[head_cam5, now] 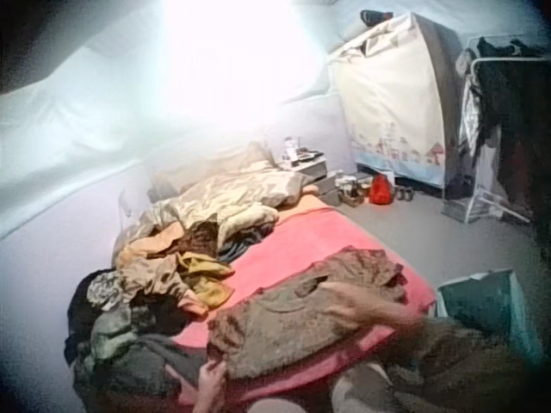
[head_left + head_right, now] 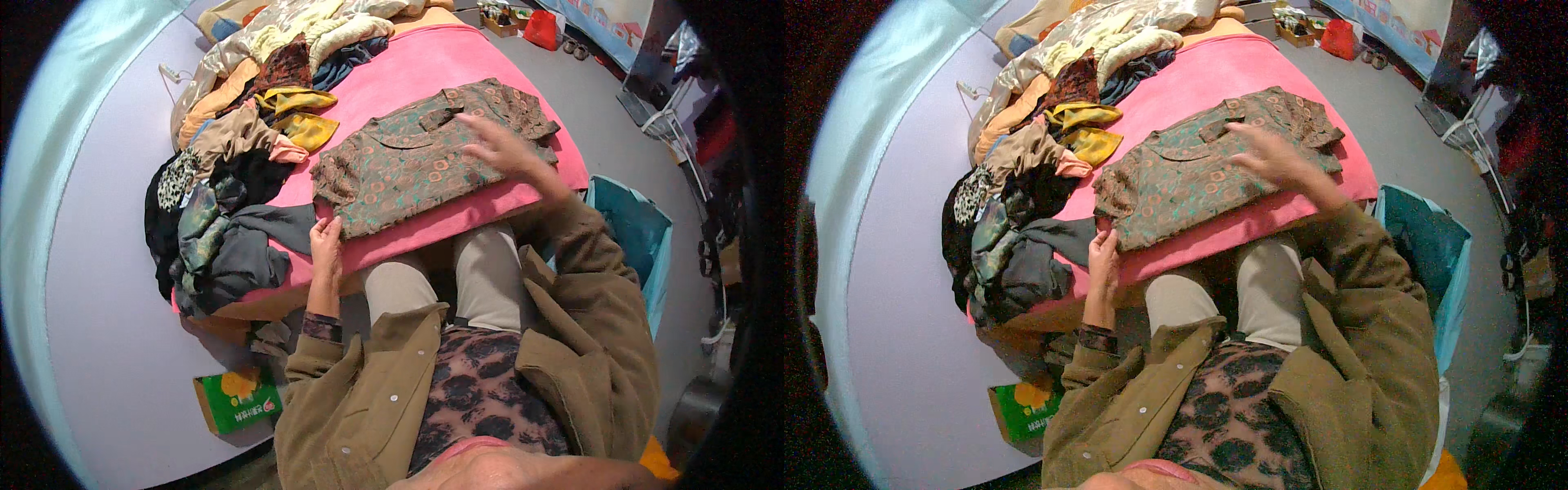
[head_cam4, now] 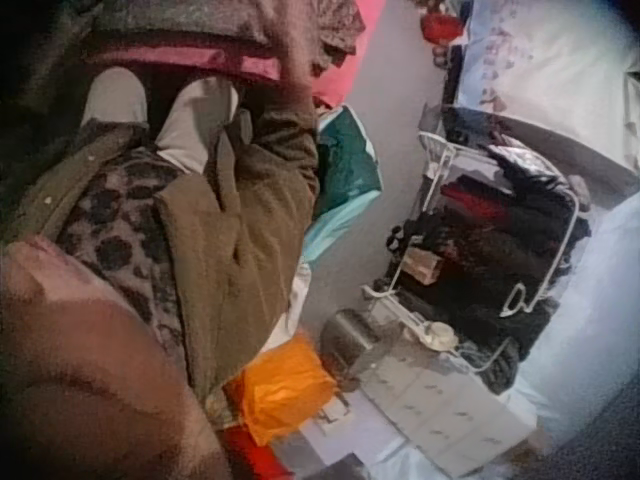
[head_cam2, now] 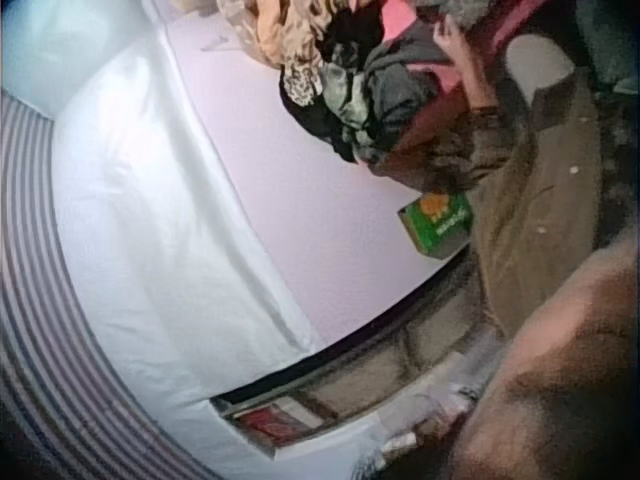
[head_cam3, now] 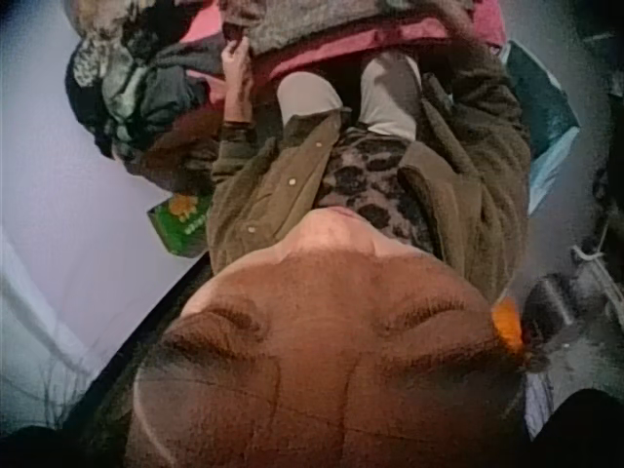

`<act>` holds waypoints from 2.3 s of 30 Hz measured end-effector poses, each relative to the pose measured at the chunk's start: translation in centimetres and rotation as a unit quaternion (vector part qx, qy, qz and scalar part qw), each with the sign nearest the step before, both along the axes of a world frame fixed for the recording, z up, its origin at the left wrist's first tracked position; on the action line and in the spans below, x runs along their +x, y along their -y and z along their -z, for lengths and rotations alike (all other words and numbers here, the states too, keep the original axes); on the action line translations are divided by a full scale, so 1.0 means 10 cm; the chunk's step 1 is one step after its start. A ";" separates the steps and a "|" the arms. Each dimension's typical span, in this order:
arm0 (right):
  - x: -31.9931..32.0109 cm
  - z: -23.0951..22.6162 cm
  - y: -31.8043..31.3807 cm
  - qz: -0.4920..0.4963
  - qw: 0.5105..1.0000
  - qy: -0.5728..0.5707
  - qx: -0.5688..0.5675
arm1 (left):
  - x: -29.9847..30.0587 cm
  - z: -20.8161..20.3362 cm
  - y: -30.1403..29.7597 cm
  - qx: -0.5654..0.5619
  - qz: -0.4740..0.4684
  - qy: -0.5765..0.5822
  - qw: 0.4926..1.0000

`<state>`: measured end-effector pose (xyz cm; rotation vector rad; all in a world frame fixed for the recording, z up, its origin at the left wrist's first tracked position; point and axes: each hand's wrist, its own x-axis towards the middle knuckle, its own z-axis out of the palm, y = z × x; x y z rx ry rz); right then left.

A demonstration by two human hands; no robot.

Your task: The person folds several garments on a pink bed, including a white shirt, a patterned top, and dark pants. Each item is smoothed, folded, and placed into a light blue bag.

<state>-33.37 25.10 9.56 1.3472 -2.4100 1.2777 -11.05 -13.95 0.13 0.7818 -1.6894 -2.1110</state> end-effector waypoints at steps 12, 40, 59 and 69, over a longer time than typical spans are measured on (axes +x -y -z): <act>0.12 1.10 1.11 0.112 0.921 0.281 -0.246 | -1.14 -1.17 -0.55 0.102 0.248 -0.154 0.951; 0.85 0.93 0.22 -0.120 0.346 0.637 -0.679 | -2.89 -0.23 -1.62 -0.003 0.252 -0.012 0.968; 1.77 1.00 0.97 -0.016 0.570 0.762 -0.307 | -1.53 -0.31 -0.21 -0.163 0.140 0.021 0.976; 1.81 0.98 1.11 -0.046 0.461 0.808 -0.363 | -1.63 -0.28 -0.05 -0.237 0.143 0.000 0.961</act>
